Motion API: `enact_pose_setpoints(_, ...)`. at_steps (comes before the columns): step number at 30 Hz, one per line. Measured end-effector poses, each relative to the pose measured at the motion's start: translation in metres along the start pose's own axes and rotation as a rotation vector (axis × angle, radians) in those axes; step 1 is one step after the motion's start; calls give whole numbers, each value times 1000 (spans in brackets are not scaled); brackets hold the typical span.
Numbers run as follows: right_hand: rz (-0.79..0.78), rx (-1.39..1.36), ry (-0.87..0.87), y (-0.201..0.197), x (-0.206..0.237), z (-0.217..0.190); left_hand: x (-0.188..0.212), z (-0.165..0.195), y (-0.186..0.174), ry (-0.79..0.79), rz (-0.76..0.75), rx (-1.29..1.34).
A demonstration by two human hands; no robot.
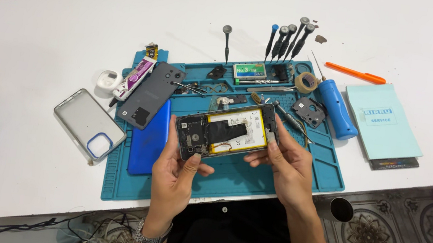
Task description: The person works at a repair bench on a disassembled smartphone, lifting the display assembly and prying out the battery by hand. They then use a screwdriver to unscrew small components from the phone's midframe, handling tiny parts and screws on a blue silicone work mat.
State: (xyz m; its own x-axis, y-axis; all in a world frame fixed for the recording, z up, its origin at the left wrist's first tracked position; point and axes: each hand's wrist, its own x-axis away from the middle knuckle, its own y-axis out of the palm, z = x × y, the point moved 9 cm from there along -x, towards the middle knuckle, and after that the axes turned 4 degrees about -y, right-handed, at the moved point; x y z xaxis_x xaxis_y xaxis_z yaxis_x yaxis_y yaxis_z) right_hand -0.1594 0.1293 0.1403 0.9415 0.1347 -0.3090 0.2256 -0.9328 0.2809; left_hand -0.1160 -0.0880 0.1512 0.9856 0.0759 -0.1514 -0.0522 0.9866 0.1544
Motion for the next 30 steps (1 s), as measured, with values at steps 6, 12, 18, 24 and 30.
enact_pose_setpoints(6, 65, -25, -29, 0, 0, -3, 1, -7, 3, -19, -119, 49)
enact_pose_setpoints(12, 46, -32, -29, -4, 0, -1, 1, -8, 5, -23, -128, -5)
enact_pose_setpoints(18, 18, -43, -38, -8, 2, 5, 1, -16, -4, -122, -38, -104)
enact_pose_setpoints(24, 45, -19, -6, -7, 1, 5, 3, -6, 1, -29, -76, -64)
enact_pose_setpoints(30, -110, 155, 17, 13, 3, 0, 0, 4, 3, 12, -22, -1)
